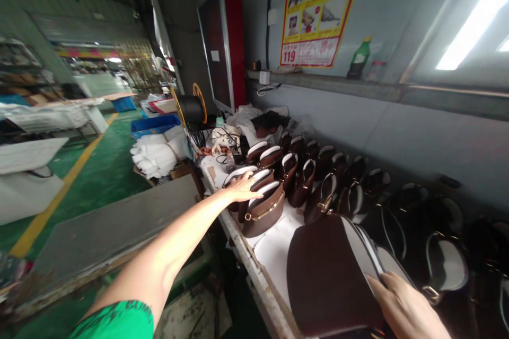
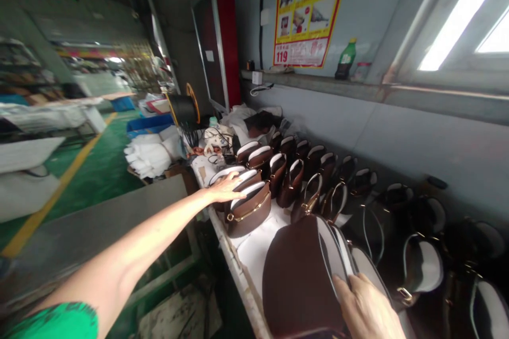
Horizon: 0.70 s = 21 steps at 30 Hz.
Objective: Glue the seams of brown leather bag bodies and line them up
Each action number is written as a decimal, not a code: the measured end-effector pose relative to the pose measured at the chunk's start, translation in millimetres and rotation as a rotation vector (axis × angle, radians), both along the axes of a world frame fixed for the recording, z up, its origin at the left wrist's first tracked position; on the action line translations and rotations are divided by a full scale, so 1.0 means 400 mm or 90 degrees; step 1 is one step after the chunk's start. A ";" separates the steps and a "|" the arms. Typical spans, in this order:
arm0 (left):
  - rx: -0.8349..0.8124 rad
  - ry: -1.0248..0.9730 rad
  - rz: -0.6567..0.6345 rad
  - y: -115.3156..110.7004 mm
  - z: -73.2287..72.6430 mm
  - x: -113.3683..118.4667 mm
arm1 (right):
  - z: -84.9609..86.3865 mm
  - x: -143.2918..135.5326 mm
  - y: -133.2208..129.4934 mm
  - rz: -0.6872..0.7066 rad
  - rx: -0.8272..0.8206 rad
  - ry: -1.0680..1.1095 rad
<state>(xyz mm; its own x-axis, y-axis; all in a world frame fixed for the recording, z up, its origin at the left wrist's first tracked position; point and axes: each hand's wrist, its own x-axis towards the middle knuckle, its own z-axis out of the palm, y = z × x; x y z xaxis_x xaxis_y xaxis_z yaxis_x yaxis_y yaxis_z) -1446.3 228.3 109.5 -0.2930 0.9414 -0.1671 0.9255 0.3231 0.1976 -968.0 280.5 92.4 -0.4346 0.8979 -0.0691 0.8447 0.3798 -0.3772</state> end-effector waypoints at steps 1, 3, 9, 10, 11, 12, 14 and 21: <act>0.011 -0.005 0.009 -0.007 -0.004 0.002 | 0.006 -0.033 -0.002 0.022 -0.043 -0.022; 0.040 -0.011 0.028 -0.016 -0.014 0.006 | 0.011 -0.100 -0.014 0.062 -0.065 -0.060; 0.120 -0.009 0.031 -0.031 -0.056 -0.007 | -0.015 -0.250 -0.082 0.129 -0.067 -0.095; 0.131 -0.007 0.032 -0.036 -0.062 -0.014 | -0.016 -0.261 -0.089 0.115 -0.074 -0.099; 0.141 -0.006 0.033 -0.040 -0.068 -0.021 | -0.017 -0.268 -0.094 0.095 -0.080 -0.104; 0.148 -0.005 0.034 -0.045 -0.073 -0.029 | -0.017 -0.272 -0.097 0.071 -0.089 -0.111; 0.157 -0.008 0.037 -0.054 -0.081 -0.043 | -0.015 -0.277 -0.096 0.019 -0.107 -0.126; 0.165 -0.006 0.047 -0.066 -0.089 -0.046 | -0.007 -0.311 -0.079 -0.077 -0.116 -0.129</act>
<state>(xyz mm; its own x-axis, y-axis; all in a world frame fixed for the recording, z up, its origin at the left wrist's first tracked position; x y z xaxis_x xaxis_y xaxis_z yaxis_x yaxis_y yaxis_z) -1464.8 201.9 73.8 -0.3625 0.9291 0.0733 0.8989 0.3277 0.2910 -1092.3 248.9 89.5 -0.2855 0.9074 -0.3083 0.9448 0.2125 -0.2493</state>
